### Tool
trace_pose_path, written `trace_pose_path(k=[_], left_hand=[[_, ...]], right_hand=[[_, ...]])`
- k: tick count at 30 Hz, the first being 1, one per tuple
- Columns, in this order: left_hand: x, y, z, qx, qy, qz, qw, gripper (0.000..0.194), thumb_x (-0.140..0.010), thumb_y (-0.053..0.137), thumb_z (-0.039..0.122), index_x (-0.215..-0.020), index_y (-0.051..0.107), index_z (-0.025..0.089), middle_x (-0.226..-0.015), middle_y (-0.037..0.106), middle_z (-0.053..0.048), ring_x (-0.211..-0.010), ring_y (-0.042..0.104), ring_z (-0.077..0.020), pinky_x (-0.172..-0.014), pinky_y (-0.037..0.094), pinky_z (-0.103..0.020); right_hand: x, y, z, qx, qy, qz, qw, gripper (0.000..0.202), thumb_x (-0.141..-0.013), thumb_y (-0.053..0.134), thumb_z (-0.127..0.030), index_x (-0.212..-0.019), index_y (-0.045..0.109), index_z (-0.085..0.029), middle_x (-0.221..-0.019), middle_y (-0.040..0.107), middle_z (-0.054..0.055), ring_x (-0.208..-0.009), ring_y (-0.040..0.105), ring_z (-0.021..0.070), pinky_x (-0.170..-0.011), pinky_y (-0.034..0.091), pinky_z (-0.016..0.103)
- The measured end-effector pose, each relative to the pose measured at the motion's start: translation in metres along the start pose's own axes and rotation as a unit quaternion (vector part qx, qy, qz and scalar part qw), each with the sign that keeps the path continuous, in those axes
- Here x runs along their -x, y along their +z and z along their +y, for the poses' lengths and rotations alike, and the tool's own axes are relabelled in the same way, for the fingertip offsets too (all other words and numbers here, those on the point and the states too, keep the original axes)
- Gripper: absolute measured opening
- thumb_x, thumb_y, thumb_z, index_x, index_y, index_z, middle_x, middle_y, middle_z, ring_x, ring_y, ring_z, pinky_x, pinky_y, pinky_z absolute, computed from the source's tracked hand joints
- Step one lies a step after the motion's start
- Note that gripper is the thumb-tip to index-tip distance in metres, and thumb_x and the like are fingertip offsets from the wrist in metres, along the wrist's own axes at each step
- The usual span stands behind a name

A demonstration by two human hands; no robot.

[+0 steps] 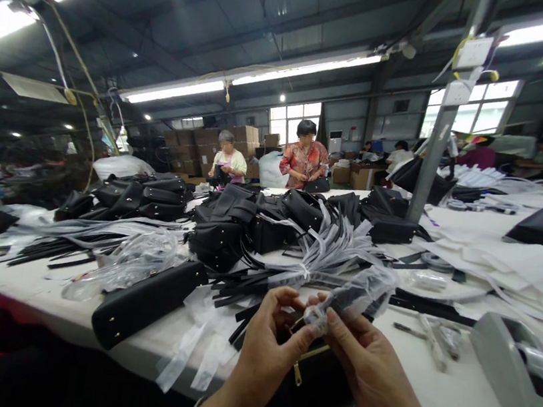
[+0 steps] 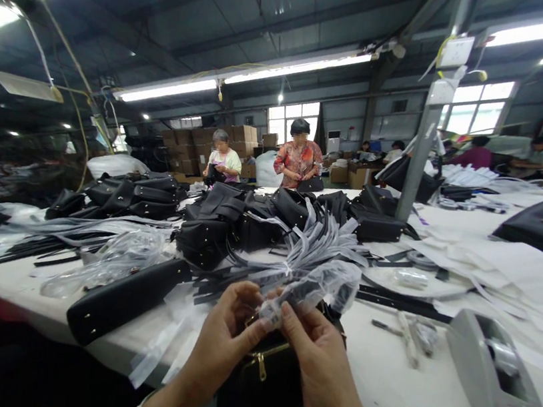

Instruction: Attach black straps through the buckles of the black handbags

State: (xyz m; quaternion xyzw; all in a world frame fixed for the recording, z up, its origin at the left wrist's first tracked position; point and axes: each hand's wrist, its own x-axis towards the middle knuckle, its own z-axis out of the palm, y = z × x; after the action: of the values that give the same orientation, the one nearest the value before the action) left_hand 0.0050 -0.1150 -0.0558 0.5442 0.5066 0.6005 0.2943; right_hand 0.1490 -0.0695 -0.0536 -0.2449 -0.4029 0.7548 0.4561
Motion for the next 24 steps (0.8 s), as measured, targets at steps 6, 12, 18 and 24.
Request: trace_pose_path(k=[6,12,18,24], left_hand=[[-0.006,-0.003,-0.004,-0.149,0.198,0.065,0.967,0.012,-0.088,0.068,0.018,-0.096,0.075,0.024,-0.103,0.066,-0.005,-0.099,0.064,-0.0186,-0.087,0.053,-0.029],[-0.01,-0.01,-0.005,-0.229,0.29,0.078,0.926,0.012,-0.088,0.068,0.012,-0.093,0.075,0.02,-0.096,0.067,-0.006,-0.093,0.064,-0.0189,-0.083,0.055,-0.03],[-0.015,-0.03,0.005,-0.284,0.416,-0.047,0.863,0.017,-0.091,0.062,0.01,-0.105,0.07,0.016,-0.098,0.068,-0.008,-0.09,0.066,-0.018,-0.079,0.058,-0.028],[-0.018,-0.046,0.006,-0.345,0.466,-0.049,0.814,0.016,-0.092,0.061,0.007,-0.105,0.068,0.014,-0.096,0.071,-0.007,-0.091,0.068,-0.0168,-0.085,0.059,-0.026]], right_hand=[[-0.001,0.006,0.013,0.033,-0.043,-0.06,0.997,0.045,-0.084,0.075,-0.039,-0.127,0.064,-0.031,-0.135,0.064,0.005,-0.124,0.059,0.0231,-0.112,0.042,0.039],[-0.006,0.007,0.027,0.07,-0.065,-0.09,0.991,0.047,-0.078,0.08,-0.04,-0.121,0.066,-0.026,-0.13,0.067,0.008,-0.12,0.062,0.025,-0.11,0.043,0.041],[-0.013,0.014,0.038,0.108,-0.026,-0.12,0.987,0.045,-0.071,0.082,-0.051,-0.1,0.073,-0.018,-0.105,0.076,0.009,-0.101,0.07,0.0292,-0.098,0.051,0.042],[-0.016,0.014,0.05,0.158,-0.085,-0.115,0.977,0.04,-0.085,0.071,-0.048,-0.114,0.07,-0.021,-0.117,0.073,0.008,-0.112,0.065,0.0284,-0.103,0.046,0.042]])
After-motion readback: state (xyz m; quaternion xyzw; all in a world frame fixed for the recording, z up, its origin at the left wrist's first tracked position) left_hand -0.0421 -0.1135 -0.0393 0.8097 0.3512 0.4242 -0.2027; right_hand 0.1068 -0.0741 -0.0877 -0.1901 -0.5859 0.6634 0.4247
